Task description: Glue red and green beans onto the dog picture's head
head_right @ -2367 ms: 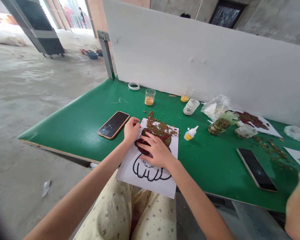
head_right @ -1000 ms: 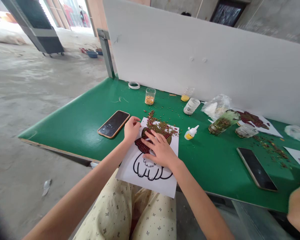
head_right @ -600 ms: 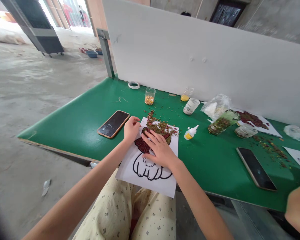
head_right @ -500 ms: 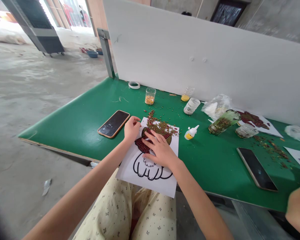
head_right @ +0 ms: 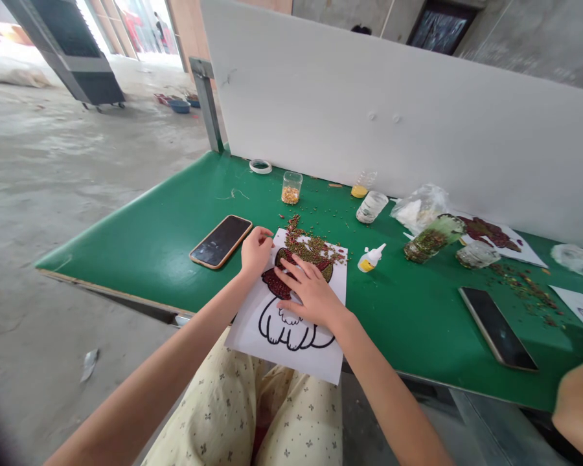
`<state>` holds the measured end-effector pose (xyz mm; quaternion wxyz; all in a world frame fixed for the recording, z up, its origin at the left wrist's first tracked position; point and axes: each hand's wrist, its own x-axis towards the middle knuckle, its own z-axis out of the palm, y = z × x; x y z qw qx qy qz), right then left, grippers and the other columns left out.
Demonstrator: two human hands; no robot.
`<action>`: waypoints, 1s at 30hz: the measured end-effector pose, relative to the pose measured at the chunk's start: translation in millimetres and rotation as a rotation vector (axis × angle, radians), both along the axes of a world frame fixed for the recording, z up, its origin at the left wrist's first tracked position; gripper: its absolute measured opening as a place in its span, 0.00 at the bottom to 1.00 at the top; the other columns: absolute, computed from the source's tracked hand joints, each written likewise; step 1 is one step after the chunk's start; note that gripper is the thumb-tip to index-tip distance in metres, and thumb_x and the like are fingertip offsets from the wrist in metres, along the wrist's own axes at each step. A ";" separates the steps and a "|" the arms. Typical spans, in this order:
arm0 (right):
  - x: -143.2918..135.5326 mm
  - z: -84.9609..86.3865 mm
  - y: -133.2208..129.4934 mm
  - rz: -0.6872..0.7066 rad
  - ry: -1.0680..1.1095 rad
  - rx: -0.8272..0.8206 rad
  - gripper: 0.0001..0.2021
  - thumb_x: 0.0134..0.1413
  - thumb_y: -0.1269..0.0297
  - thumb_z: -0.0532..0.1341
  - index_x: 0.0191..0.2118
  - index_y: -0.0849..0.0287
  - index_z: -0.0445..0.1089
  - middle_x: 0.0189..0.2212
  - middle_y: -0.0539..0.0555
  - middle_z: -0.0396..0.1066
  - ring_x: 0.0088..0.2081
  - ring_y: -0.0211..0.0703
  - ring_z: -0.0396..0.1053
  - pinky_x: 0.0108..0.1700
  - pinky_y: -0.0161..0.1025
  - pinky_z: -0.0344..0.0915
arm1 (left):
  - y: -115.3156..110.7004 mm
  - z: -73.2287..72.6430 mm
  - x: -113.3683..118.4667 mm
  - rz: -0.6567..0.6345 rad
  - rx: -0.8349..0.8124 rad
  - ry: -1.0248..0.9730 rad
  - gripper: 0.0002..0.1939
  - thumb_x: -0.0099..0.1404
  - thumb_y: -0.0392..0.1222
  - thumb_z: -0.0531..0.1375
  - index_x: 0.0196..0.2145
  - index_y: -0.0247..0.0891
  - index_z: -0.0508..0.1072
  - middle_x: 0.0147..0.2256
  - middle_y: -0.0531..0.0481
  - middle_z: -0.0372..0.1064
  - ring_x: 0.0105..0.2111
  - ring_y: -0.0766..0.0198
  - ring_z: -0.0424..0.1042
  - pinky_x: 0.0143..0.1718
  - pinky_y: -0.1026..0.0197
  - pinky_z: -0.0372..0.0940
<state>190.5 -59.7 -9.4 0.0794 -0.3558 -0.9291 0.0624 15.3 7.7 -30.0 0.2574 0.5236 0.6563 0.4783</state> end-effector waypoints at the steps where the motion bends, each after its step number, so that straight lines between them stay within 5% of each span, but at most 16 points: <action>1: 0.1 -0.4 -0.6 0.001 0.010 0.000 0.34 0.59 0.42 0.47 0.66 0.54 0.45 0.66 0.55 0.43 0.67 0.53 0.36 0.63 0.56 0.46 | 0.0 -0.3 0.0 -0.002 0.001 -0.002 0.07 0.57 0.34 0.52 0.33 0.40 0.67 0.25 0.54 0.68 0.26 0.65 0.67 0.29 0.64 0.57; 7: -1.0 -2.0 -2.8 0.032 -0.002 0.003 0.30 0.59 0.43 0.48 0.63 0.51 0.54 0.66 0.54 0.45 0.67 0.56 0.35 0.63 0.59 0.45 | 1.6 -2.7 -0.1 0.001 0.017 -0.011 0.06 0.56 0.35 0.52 0.32 0.40 0.67 0.24 0.54 0.68 0.26 0.66 0.67 0.29 0.64 0.57; 13: 0.1 -1.5 -2.8 0.023 0.021 0.007 0.33 0.60 0.44 0.47 0.66 0.52 0.43 0.67 0.55 0.40 0.67 0.52 0.34 0.63 0.56 0.46 | 0.6 -1.6 -0.4 -0.005 0.023 -0.022 0.06 0.56 0.35 0.52 0.32 0.40 0.67 0.23 0.54 0.67 0.26 0.65 0.67 0.29 0.64 0.57; 19: -0.2 -1.0 -3.5 0.041 -0.017 0.022 0.28 0.60 0.45 0.48 0.62 0.48 0.55 0.67 0.52 0.43 0.67 0.55 0.34 0.63 0.58 0.45 | 0.8 -2.1 0.0 -0.001 0.016 -0.004 0.07 0.56 0.35 0.52 0.32 0.40 0.67 0.24 0.54 0.68 0.25 0.65 0.67 0.29 0.64 0.57; 24: -1.4 0.0 -4.4 0.026 -0.003 0.027 0.32 0.59 0.44 0.48 0.66 0.49 0.45 0.67 0.53 0.41 0.67 0.54 0.35 0.63 0.57 0.47 | 1.4 -1.7 0.2 -0.003 0.010 -0.002 0.07 0.57 0.35 0.52 0.33 0.40 0.67 0.24 0.54 0.68 0.26 0.65 0.67 0.30 0.64 0.58; 30: -3.6 -0.9 -4.5 0.030 -0.022 0.020 0.28 0.59 0.43 0.48 0.62 0.47 0.55 0.67 0.51 0.43 0.67 0.56 0.35 0.63 0.58 0.45 | 0.8 -1.7 -0.3 -0.005 0.026 -0.006 0.07 0.56 0.34 0.52 0.32 0.40 0.67 0.24 0.54 0.67 0.26 0.66 0.67 0.29 0.64 0.57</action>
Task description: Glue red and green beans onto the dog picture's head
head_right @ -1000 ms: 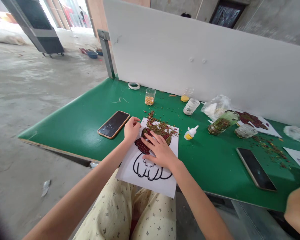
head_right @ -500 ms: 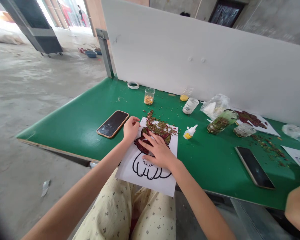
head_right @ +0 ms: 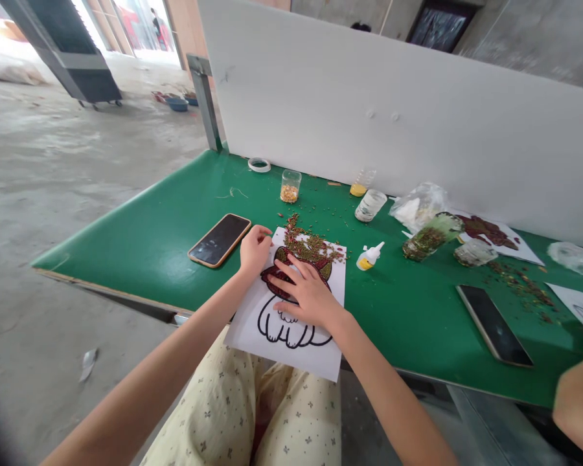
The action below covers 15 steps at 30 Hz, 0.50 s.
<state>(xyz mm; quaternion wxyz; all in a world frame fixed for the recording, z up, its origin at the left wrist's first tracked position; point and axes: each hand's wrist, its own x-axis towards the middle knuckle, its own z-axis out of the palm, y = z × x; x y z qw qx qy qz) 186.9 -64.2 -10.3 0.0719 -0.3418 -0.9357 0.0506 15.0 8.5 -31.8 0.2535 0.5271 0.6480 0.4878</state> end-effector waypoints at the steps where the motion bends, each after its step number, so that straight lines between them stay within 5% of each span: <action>1: -0.3 -0.4 -0.4 -0.003 0.002 0.002 0.28 0.59 0.43 0.47 0.63 0.47 0.54 0.67 0.51 0.43 0.67 0.55 0.35 0.63 0.58 0.45 | -0.2 0.1 -0.1 -0.001 -0.002 -0.002 0.07 0.56 0.35 0.52 0.32 0.40 0.67 0.23 0.54 0.67 0.26 0.66 0.67 0.29 0.64 0.57; 5: -1.1 -1.8 -2.7 -0.018 0.020 0.012 0.32 0.59 0.43 0.47 0.66 0.51 0.46 0.67 0.53 0.41 0.67 0.54 0.34 0.63 0.58 0.44 | -0.8 0.3 -0.2 -0.007 0.003 -0.001 0.06 0.56 0.35 0.52 0.32 0.40 0.67 0.24 0.54 0.67 0.25 0.66 0.67 0.29 0.64 0.58; 11: -3.5 -2.5 -2.7 0.003 0.007 0.031 0.29 0.59 0.43 0.47 0.63 0.48 0.54 0.67 0.51 0.42 0.67 0.56 0.34 0.63 0.59 0.42 | -1.2 1.6 0.2 -0.007 -0.013 -0.006 0.07 0.56 0.35 0.52 0.33 0.40 0.67 0.23 0.55 0.67 0.26 0.66 0.67 0.30 0.64 0.58; 15: -6.3 -2.3 -2.6 -0.011 0.024 0.038 0.34 0.58 0.41 0.47 0.65 0.54 0.49 0.66 0.55 0.43 0.67 0.54 0.36 0.64 0.56 0.43 | -1.8 1.9 -0.1 -0.009 -0.012 -0.003 0.07 0.56 0.35 0.52 0.33 0.40 0.67 0.24 0.54 0.68 0.26 0.66 0.67 0.29 0.64 0.57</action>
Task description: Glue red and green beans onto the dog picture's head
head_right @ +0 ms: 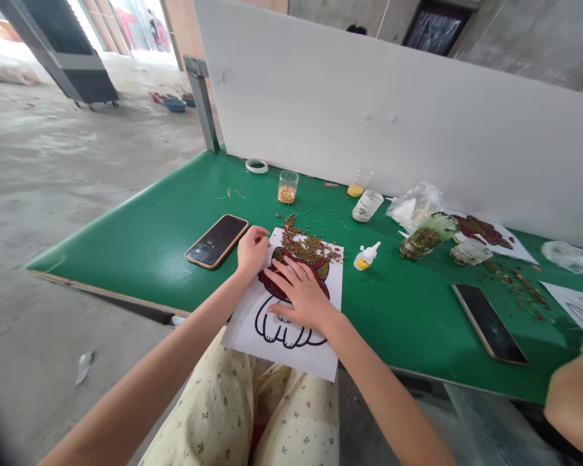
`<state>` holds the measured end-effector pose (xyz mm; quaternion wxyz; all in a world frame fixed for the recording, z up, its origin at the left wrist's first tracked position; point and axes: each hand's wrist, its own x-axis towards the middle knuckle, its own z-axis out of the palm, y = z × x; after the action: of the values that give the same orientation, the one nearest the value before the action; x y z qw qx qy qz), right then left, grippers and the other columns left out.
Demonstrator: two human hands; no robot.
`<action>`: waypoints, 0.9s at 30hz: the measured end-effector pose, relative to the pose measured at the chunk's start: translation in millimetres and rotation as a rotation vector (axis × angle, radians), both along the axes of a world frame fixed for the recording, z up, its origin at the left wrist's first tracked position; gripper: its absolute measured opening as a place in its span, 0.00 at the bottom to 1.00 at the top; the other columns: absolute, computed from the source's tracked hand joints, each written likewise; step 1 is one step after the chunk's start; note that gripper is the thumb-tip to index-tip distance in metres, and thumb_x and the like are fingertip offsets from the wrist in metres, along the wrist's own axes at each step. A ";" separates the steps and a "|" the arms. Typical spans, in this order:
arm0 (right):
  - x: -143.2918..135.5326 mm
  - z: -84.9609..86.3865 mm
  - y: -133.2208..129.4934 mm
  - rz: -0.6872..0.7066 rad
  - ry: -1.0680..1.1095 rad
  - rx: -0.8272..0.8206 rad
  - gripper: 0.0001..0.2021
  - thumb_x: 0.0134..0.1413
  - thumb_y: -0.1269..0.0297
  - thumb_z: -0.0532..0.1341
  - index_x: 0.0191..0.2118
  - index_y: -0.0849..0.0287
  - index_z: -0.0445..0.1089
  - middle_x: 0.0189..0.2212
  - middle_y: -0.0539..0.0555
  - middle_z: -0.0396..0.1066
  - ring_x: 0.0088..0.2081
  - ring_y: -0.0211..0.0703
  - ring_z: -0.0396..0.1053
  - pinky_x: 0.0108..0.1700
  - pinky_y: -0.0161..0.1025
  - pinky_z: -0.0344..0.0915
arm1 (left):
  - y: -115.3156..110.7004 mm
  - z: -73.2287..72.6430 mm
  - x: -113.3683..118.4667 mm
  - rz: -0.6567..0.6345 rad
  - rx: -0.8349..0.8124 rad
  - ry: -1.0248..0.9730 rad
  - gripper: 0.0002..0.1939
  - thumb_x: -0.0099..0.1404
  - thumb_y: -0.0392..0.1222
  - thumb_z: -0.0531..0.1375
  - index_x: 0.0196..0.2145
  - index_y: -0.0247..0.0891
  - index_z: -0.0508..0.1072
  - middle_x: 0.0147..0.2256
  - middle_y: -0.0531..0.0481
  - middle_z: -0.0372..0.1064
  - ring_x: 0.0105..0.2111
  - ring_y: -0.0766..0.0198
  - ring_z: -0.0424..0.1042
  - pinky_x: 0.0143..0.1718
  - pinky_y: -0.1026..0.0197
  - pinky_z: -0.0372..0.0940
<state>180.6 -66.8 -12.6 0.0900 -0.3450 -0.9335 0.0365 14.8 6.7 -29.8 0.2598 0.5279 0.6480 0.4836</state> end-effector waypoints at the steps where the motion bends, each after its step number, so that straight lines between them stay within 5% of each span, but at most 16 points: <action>1: -0.8 0.1 -0.1 -0.003 0.000 0.000 0.35 0.58 0.41 0.48 0.65 0.54 0.48 0.66 0.56 0.43 0.67 0.54 0.36 0.64 0.56 0.43 | -0.1 -0.1 -0.1 0.001 0.000 0.002 0.07 0.56 0.35 0.52 0.33 0.40 0.67 0.25 0.54 0.68 0.26 0.66 0.67 0.29 0.64 0.57; 14: -3.4 -0.5 1.3 -0.017 -0.046 -0.009 0.34 0.58 0.41 0.46 0.65 0.53 0.48 0.66 0.54 0.43 0.67 0.56 0.35 0.64 0.57 0.41 | 0.9 -0.4 0.4 0.001 0.000 -0.013 0.07 0.56 0.35 0.52 0.32 0.40 0.67 0.24 0.54 0.68 0.26 0.66 0.67 0.29 0.64 0.58; 21: 9.1 -5.7 7.3 -0.122 0.121 0.037 0.41 0.59 0.42 0.44 0.67 0.57 0.22 0.67 0.57 0.37 0.67 0.52 0.36 0.63 0.54 0.45 | 1.6 -0.8 -0.8 0.005 -0.020 0.003 0.07 0.56 0.36 0.52 0.33 0.40 0.68 0.24 0.54 0.68 0.22 0.66 0.64 0.27 0.64 0.56; 24: 17.5 -3.2 15.1 -0.308 0.341 0.104 0.33 0.63 0.48 0.41 0.68 0.57 0.32 0.63 0.60 0.52 0.63 0.52 0.50 0.60 0.55 0.50 | 2.5 -1.0 0.3 0.032 -0.007 -0.063 0.07 0.55 0.35 0.52 0.32 0.40 0.68 0.24 0.54 0.68 0.23 0.66 0.65 0.27 0.64 0.57; 27: 26.0 1.6 22.9 -0.473 0.566 0.112 0.24 0.65 0.56 0.41 0.61 0.57 0.59 0.47 0.58 0.72 0.50 0.49 0.68 0.53 0.51 0.61 | 4.5 1.1 2.8 0.084 -0.013 -0.146 0.06 0.55 0.35 0.51 0.30 0.40 0.67 0.24 0.54 0.69 0.25 0.66 0.68 0.28 0.64 0.59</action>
<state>206.6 -43.9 -11.0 0.3693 -0.5219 -0.7668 0.0574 17.6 11.2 -28.7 0.2893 0.4619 0.6519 0.5273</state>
